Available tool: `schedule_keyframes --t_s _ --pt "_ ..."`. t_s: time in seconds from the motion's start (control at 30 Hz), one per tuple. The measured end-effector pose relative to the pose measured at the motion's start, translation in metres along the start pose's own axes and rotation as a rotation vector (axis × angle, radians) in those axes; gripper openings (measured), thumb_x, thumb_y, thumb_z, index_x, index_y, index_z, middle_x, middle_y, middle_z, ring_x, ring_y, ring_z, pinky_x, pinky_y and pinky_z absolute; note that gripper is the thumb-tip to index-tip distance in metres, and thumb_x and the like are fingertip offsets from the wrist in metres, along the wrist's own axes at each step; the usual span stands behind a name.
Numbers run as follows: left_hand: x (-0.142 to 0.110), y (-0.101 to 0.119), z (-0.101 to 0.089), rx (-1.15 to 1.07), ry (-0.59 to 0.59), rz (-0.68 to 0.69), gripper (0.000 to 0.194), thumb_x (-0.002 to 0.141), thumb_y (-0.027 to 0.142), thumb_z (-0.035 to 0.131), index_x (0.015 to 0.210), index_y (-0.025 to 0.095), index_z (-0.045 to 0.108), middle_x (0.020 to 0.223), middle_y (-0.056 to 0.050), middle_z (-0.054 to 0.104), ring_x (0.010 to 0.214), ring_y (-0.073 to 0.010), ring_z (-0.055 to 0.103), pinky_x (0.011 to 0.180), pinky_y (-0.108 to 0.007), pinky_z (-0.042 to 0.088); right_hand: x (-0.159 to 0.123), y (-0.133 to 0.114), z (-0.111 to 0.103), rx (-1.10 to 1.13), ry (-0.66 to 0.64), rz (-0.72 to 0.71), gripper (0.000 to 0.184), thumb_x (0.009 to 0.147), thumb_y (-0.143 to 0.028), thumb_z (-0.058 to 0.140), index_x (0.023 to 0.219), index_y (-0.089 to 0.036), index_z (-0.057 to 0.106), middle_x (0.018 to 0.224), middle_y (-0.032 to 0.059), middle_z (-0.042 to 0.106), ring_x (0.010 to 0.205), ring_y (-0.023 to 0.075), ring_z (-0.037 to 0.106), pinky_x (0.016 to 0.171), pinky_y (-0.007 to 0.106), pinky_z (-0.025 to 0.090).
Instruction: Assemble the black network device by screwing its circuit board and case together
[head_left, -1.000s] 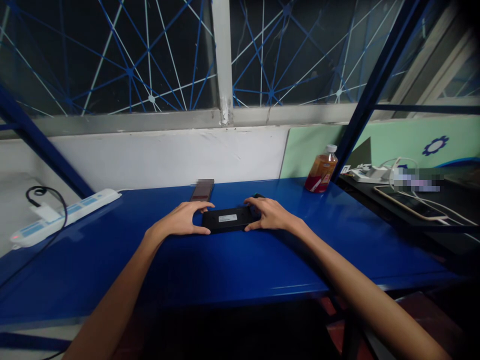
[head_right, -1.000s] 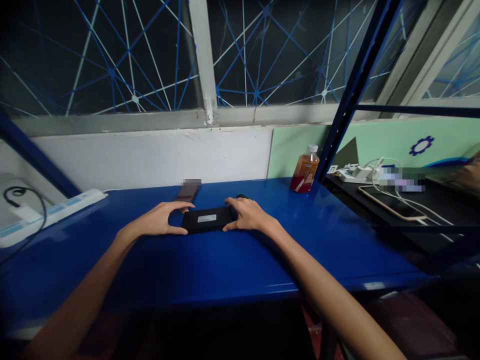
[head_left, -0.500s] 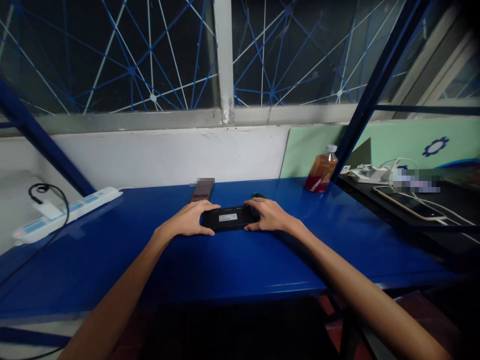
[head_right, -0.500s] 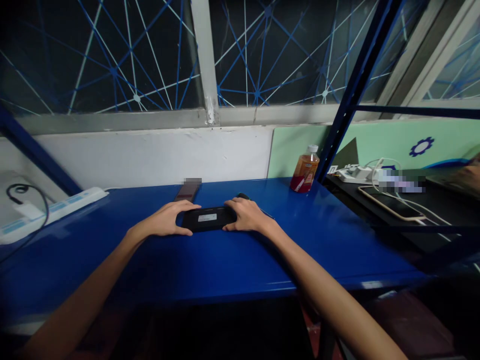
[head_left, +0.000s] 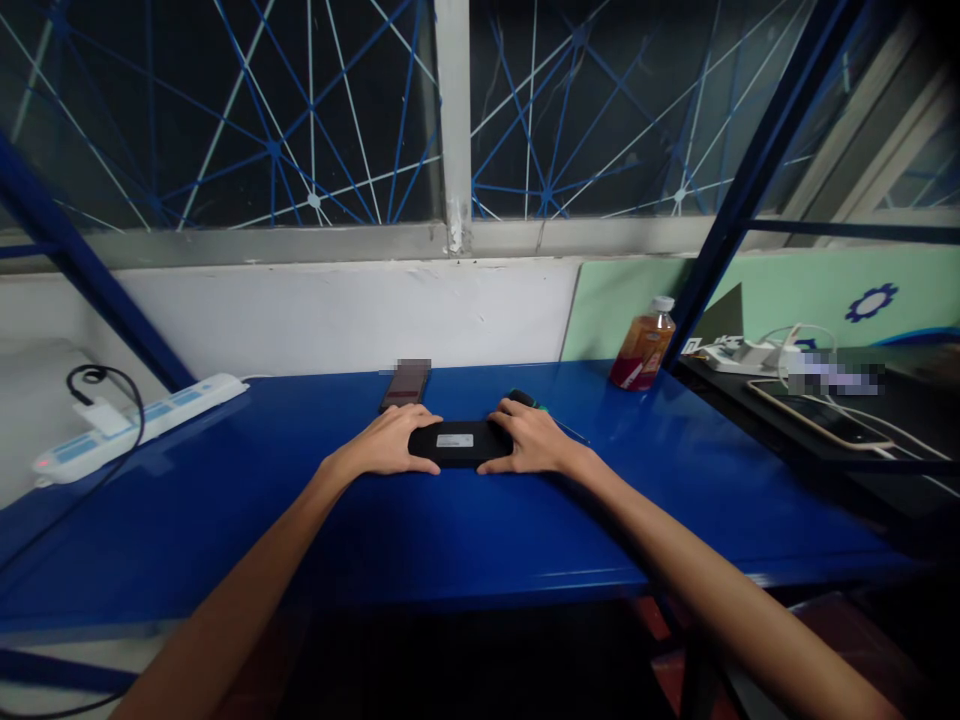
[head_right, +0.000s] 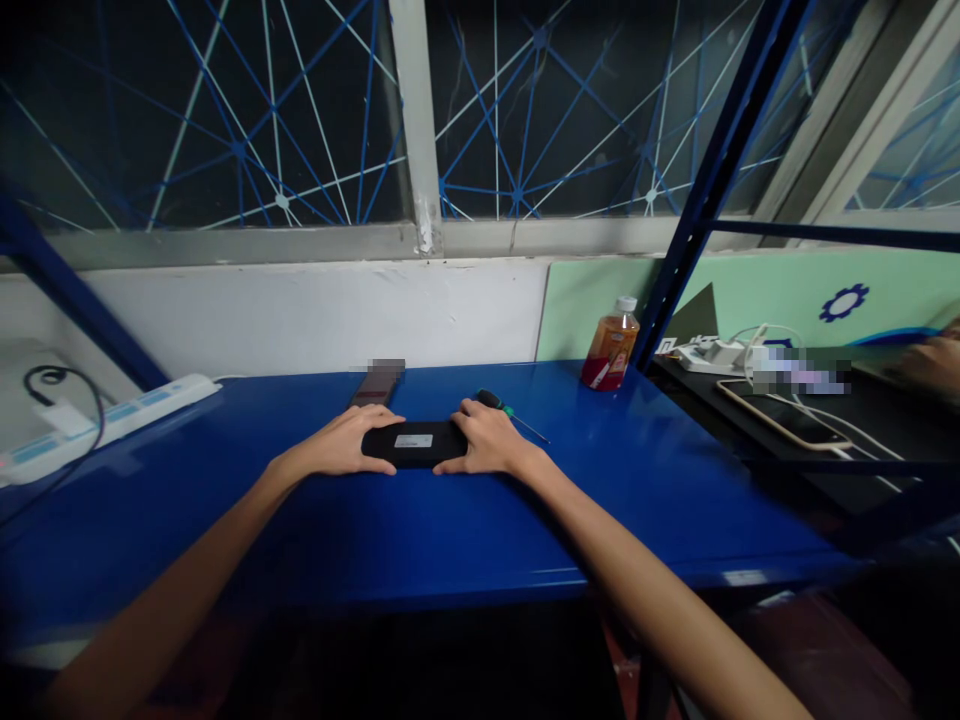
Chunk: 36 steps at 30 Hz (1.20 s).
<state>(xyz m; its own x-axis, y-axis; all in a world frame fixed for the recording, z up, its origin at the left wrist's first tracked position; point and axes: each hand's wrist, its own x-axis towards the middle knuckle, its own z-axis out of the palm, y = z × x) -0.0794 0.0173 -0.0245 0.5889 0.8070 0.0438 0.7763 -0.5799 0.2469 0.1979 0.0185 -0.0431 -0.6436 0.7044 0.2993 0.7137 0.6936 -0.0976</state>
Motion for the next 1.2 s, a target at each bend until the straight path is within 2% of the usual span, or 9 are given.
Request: schedule_keyframes --t_s 0.2,0.27,0.37,0.47,0.6,0.77,0.9,1.0,1.2 --pt "-0.001 -0.003 -0.002 -0.026 0.002 0.011 0.076 0.067 0.065 0.070 0.131 0.029 0.053 0.131 -0.009 0.055 0.115 -0.0349 0.051 0.095 -0.048 0.039 0.000 -0.005 -0.005 0.039 0.014 -0.008 0.086 0.065 -0.083 0.056 0.115 -0.013 0.064 0.105 0.0152 0.062 0.092 0.0294 0.060 0.075 0.040 0.049" --pt "-0.002 -0.004 -0.004 -0.022 0.001 0.007 0.075 0.066 0.064 0.071 0.131 0.030 0.054 0.130 -0.009 0.056 0.113 -0.0352 0.052 0.093 -0.048 0.040 0.000 -0.002 -0.011 0.073 0.041 0.028 0.078 0.071 -0.080 0.054 0.118 -0.018 0.063 0.108 0.0130 0.062 0.095 0.0284 0.060 0.077 0.038 0.049" --pt "-0.005 -0.006 -0.008 -0.008 -0.010 -0.009 0.076 0.064 0.063 0.072 0.129 0.029 0.055 0.127 -0.009 0.058 0.112 -0.0354 0.053 0.091 -0.047 0.042 0.000 0.012 -0.017 0.051 0.155 0.160 0.058 0.087 -0.067 0.045 0.119 -0.022 0.062 0.112 0.0113 0.062 0.098 0.0266 0.060 0.077 0.036 0.048" --pt "-0.006 -0.007 -0.011 -0.007 -0.020 -0.022 0.073 0.066 0.065 0.069 0.128 0.029 0.056 0.126 -0.008 0.059 0.111 -0.0348 0.053 0.090 -0.048 0.042 -0.001 0.031 -0.017 -0.120 0.198 0.409 0.051 0.089 -0.060 0.046 0.110 -0.018 0.065 0.109 0.0150 0.062 0.092 0.0295 0.062 0.067 0.036 0.047" --pt "-0.003 0.005 -0.005 0.021 0.055 0.010 0.079 0.072 0.069 0.063 0.138 0.029 0.047 0.136 -0.010 0.054 0.120 -0.0364 0.048 0.096 -0.051 0.038 -0.001 0.051 -0.009 -0.181 0.066 0.587 0.055 0.082 -0.066 0.054 0.101 -0.016 0.068 0.097 0.0159 0.067 0.083 0.0319 0.066 0.060 0.035 0.045" --pt "0.006 0.034 0.017 0.030 0.111 0.114 0.078 0.080 0.068 0.057 0.142 0.022 0.043 0.139 -0.012 0.051 0.126 -0.0334 0.045 0.102 -0.050 0.034 0.005 0.057 -0.003 -0.092 -0.015 0.540 0.034 0.085 -0.050 0.058 0.096 -0.020 0.070 0.096 0.0130 0.071 0.086 0.0291 0.067 0.060 0.032 0.043" --pt "0.009 0.042 0.028 0.038 0.153 0.163 0.063 0.087 0.062 0.053 0.136 0.022 0.049 0.138 -0.012 0.052 0.124 -0.0310 0.047 0.101 -0.047 0.036 0.008 0.059 -0.007 -0.030 -0.020 0.547 0.033 0.082 -0.052 0.060 0.086 -0.021 0.072 0.084 0.0105 0.072 0.078 0.0271 0.067 0.057 0.031 0.042" --pt "0.010 0.040 0.030 0.053 0.172 0.171 0.063 0.087 0.061 0.054 0.136 0.021 0.050 0.137 -0.012 0.052 0.124 -0.0317 0.047 0.102 -0.048 0.035 0.006 0.063 -0.017 0.135 0.075 0.591 0.038 0.080 -0.058 0.059 0.081 -0.023 0.073 0.075 0.0072 0.071 0.072 0.0251 0.065 0.054 0.030 0.040" --pt "0.010 0.038 0.031 0.056 0.174 0.165 0.064 0.086 0.063 0.053 0.136 0.022 0.050 0.138 -0.012 0.052 0.125 -0.0330 0.047 0.102 -0.050 0.035 0.001 0.065 -0.034 0.362 0.537 0.585 0.047 0.080 -0.064 0.056 0.070 -0.019 0.066 0.065 0.0046 0.067 0.060 0.0196 0.061 0.055 0.030 0.041"
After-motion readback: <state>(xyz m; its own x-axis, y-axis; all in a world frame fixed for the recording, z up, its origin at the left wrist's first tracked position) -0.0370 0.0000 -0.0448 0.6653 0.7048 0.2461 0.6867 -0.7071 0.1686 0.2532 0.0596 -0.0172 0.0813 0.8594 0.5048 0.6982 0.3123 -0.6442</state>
